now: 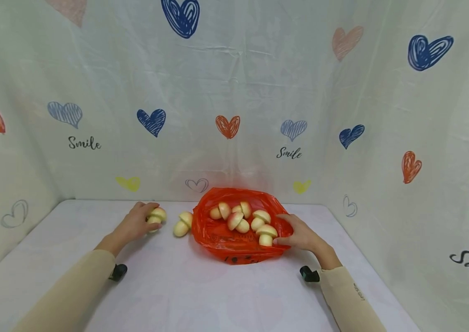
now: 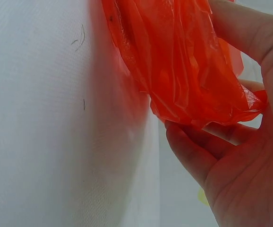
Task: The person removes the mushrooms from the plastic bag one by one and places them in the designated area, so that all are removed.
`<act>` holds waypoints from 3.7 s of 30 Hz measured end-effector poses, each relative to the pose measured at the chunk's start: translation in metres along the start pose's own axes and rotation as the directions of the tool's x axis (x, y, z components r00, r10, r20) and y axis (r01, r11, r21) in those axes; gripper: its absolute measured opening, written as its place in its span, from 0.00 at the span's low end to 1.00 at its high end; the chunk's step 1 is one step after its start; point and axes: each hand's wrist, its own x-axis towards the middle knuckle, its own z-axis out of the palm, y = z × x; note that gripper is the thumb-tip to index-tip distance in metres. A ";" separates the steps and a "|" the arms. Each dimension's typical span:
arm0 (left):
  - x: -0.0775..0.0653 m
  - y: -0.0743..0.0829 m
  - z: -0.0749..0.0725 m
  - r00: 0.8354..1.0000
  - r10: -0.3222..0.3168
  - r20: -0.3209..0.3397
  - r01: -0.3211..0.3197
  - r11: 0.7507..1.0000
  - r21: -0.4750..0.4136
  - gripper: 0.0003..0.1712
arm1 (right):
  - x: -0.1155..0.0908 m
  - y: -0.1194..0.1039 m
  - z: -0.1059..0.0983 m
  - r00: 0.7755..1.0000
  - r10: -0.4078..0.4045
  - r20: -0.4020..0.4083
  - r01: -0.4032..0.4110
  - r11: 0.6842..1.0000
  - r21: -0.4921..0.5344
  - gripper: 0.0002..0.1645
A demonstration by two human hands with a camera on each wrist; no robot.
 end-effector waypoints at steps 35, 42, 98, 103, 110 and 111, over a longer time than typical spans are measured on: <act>-0.018 -0.003 -0.017 1.000 -0.031 0.006 0.031 0.998 0.051 0.43 | 0.000 0.001 -0.001 1.000 -0.006 -0.002 0.007 1.000 0.003 0.53; -0.028 0.011 -0.020 1.000 -0.020 -0.010 0.021 0.998 0.067 0.42 | -0.001 0.001 -0.001 1.000 -0.005 -0.004 0.005 1.000 0.003 0.53; 0.050 0.173 0.099 0.970 0.220 0.105 -0.201 0.965 -0.166 0.32 | 0.004 0.005 -0.001 1.000 -0.030 0.004 0.030 1.000 0.006 0.54; 0.055 0.173 0.109 0.977 0.176 0.118 -0.160 0.978 -0.136 0.33 | 0.003 0.005 -0.001 1.000 -0.029 0.004 0.029 1.000 0.002 0.54; 0.063 0.174 0.117 0.977 0.186 0.105 -0.172 0.976 -0.134 0.32 | 0.002 0.004 -0.001 1.000 -0.023 0.003 0.023 1.000 0.003 0.54; 0.064 0.174 0.118 0.976 0.188 0.105 -0.173 0.975 -0.136 0.32 | 0.002 0.004 -0.001 1.000 -0.022 0.004 0.022 1.000 0.003 0.54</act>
